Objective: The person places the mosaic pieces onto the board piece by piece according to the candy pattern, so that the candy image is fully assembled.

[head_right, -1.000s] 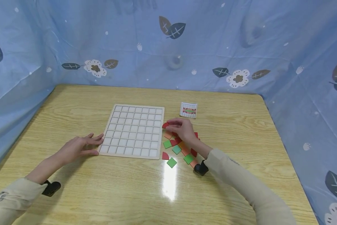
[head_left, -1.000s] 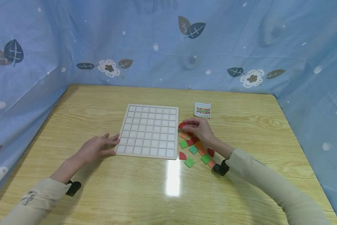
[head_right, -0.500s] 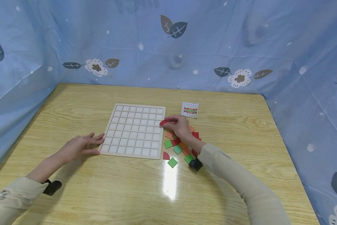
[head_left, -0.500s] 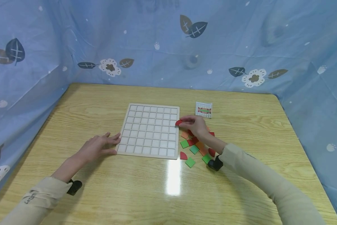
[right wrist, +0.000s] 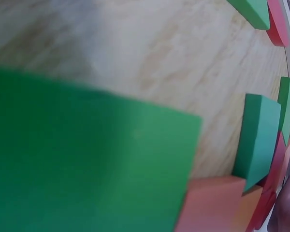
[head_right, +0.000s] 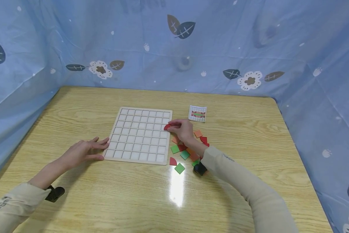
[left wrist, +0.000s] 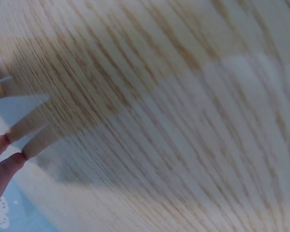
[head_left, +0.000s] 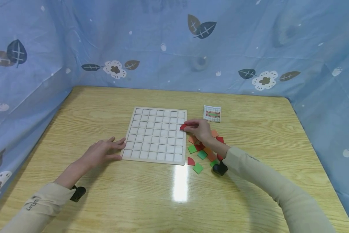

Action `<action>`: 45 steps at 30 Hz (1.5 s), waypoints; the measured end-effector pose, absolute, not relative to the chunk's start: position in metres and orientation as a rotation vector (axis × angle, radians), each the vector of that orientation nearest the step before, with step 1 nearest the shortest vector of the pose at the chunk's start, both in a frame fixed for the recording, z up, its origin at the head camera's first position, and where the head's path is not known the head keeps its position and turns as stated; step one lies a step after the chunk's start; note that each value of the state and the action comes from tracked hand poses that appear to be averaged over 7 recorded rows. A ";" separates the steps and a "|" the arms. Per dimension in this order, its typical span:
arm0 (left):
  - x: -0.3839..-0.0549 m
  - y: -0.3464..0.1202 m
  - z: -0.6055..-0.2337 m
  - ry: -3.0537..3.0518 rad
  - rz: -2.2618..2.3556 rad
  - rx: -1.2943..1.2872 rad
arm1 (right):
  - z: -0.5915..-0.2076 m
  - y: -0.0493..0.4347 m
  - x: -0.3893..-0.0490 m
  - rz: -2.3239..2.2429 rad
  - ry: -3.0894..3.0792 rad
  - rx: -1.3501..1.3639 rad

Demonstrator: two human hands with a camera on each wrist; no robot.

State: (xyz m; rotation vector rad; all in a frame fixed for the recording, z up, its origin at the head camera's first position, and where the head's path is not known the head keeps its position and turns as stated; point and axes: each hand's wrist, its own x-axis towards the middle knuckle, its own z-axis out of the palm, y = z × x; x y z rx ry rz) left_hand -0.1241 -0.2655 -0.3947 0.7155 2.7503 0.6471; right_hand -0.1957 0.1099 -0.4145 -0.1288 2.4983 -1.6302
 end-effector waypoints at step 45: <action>-0.124 -0.263 -0.393 2.736 0.656 0.691 | -0.412 0.107 -0.202 -1.548 2.484 -0.084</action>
